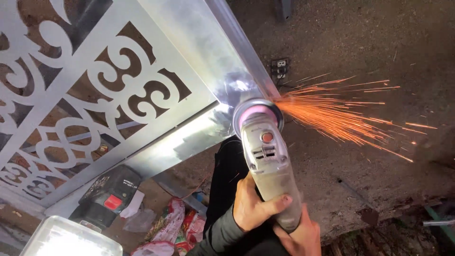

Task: Using an angle grinder to smooth the edges and decorative cutouts of a metal gate

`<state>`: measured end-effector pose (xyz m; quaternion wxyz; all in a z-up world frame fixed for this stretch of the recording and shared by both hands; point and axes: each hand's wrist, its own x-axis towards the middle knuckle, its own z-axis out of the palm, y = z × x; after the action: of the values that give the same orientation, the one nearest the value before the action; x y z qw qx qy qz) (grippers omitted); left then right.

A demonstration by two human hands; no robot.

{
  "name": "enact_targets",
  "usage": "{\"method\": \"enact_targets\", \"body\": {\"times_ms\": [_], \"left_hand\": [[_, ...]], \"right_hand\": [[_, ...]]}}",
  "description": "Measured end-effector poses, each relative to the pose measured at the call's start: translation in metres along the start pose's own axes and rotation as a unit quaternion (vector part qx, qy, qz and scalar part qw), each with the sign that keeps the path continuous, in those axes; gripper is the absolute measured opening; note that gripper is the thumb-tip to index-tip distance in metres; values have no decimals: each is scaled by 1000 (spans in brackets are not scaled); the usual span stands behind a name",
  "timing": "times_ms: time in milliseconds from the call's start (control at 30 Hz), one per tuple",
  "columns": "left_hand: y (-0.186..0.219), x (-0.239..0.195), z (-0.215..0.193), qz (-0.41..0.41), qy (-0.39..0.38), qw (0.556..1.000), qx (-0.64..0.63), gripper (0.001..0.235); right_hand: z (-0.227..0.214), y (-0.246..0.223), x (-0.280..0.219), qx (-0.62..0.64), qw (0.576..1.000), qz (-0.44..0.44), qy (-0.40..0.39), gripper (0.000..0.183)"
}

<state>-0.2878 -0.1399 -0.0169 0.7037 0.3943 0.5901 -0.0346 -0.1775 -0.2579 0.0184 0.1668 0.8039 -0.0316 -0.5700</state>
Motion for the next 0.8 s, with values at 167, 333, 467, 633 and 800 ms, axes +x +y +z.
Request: {"method": "enact_targets", "body": {"times_ms": [167,333,467,633,800], "left_hand": [[-2,-13,4,-22,-24,999,7,76],[17,6,-4,-14,-32,999,13,80],[4,-10,2,-45,-52,997,17,78],[4,5,-4,-10,-35,999,12,74],[2,-11,-2,-67,-83,994,21,78]], "right_hand": [[14,35,4,15,998,-34,40,94],[-3,-10,-3,34,999,2,35,92],[32,71,24,62,990,-91,84,86],[7,-2,3,56,997,22,48,60],[63,-148,-31,229,575,-220,754,47]]}}
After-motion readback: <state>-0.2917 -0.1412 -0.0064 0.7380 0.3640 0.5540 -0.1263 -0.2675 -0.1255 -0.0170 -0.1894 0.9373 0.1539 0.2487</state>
